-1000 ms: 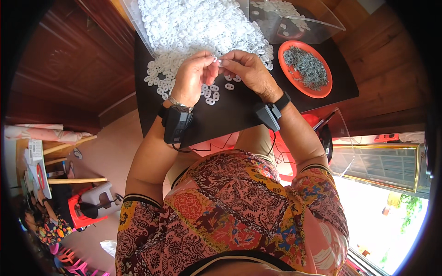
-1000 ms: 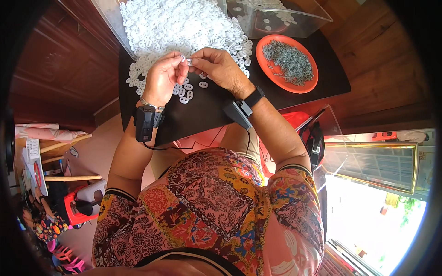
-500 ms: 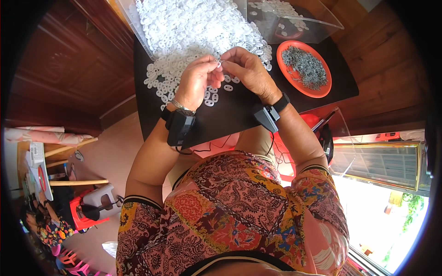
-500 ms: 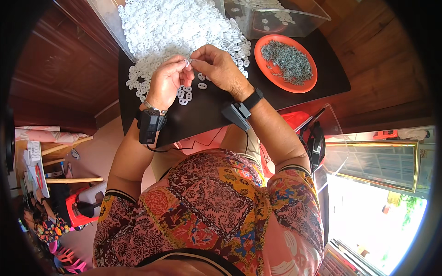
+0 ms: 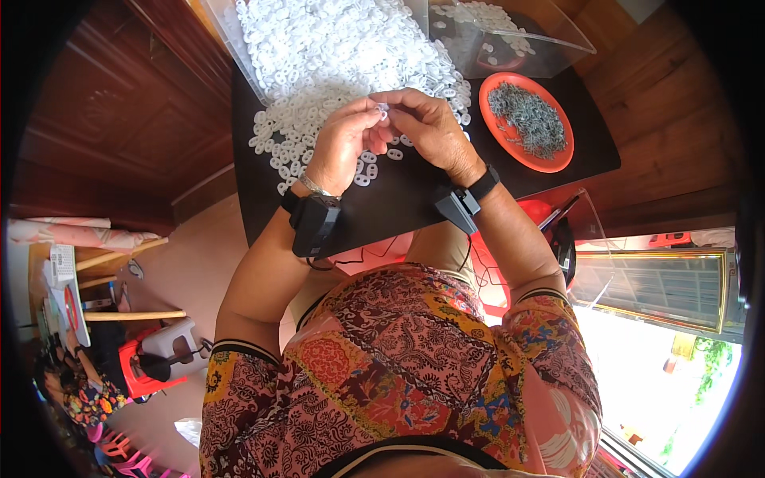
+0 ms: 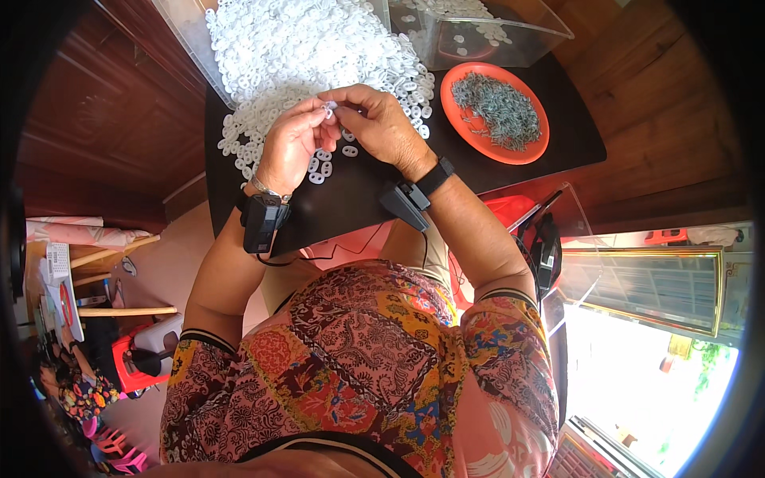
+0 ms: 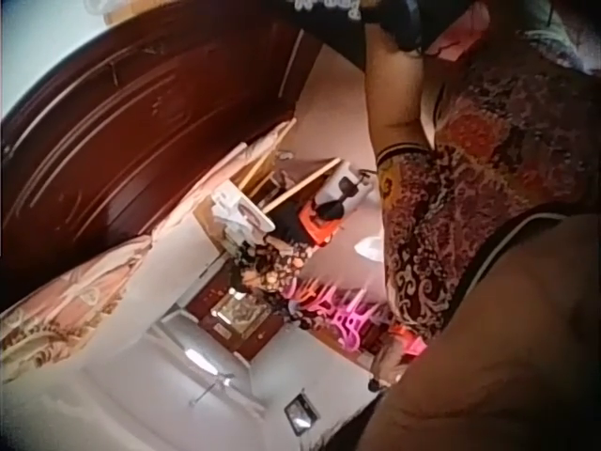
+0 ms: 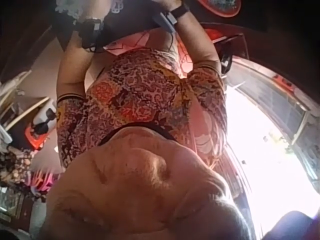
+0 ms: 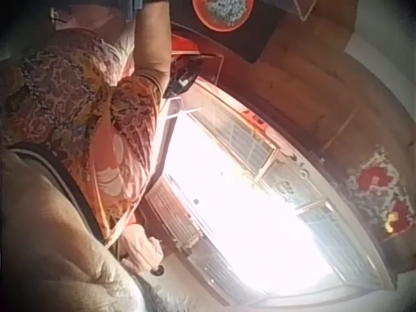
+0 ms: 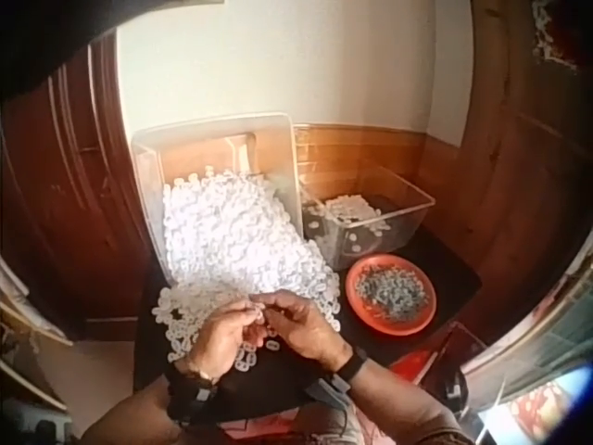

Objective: Manual assembly of small metal pins into white plastic ring components.

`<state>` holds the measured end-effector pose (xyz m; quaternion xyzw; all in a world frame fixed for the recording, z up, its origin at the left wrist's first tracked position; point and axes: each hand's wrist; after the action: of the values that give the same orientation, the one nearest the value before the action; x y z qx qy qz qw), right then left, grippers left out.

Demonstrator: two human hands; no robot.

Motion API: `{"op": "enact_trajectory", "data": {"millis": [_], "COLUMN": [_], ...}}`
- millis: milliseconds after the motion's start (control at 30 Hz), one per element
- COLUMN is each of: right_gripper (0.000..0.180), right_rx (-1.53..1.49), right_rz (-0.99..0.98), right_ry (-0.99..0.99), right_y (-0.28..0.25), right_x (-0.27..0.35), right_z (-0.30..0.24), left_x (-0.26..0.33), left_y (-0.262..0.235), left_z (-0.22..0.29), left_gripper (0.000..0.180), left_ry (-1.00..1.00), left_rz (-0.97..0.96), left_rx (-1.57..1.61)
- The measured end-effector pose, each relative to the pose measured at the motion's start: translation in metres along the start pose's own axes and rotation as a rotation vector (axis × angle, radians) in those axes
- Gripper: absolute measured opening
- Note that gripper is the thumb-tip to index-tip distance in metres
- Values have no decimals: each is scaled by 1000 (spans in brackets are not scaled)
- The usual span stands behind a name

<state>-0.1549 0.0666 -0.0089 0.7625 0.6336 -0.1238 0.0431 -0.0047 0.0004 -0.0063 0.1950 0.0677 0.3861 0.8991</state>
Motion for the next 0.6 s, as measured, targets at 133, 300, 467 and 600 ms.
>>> {"op": "enact_trajectory", "data": {"millis": [133, 300, 467, 600], "right_gripper": [26, 18, 20, 19], "right_rx": [-60, -288, -217, -155], "right_rz": [102, 92, 85, 85], "right_ry": [-4, 125, 136, 114], "right_y": [-2, -9, -9, -9], "right_x": [0, -1, -1, 0], "right_z": [-4, -7, -10, -11], "left_x": [1, 3, 6, 7], "left_y": [1, 3, 5, 7], "left_z": [4, 3, 4, 6], "left_gripper": [17, 19, 20, 20], "left_ry": [-11, 25, 21, 29], "left_rz": [32, 131, 144, 157], "left_rx": [-41, -268, -309, -365]}}
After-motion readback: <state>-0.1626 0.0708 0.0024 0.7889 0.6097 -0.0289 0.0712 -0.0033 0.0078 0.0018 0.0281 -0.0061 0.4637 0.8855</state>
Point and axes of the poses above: each hand's wrist, its own x-axis away from the middle knuckle, its own y-axis out of the palm, z = x × y, and after that the axes turned 4 degrees about z, right-handed
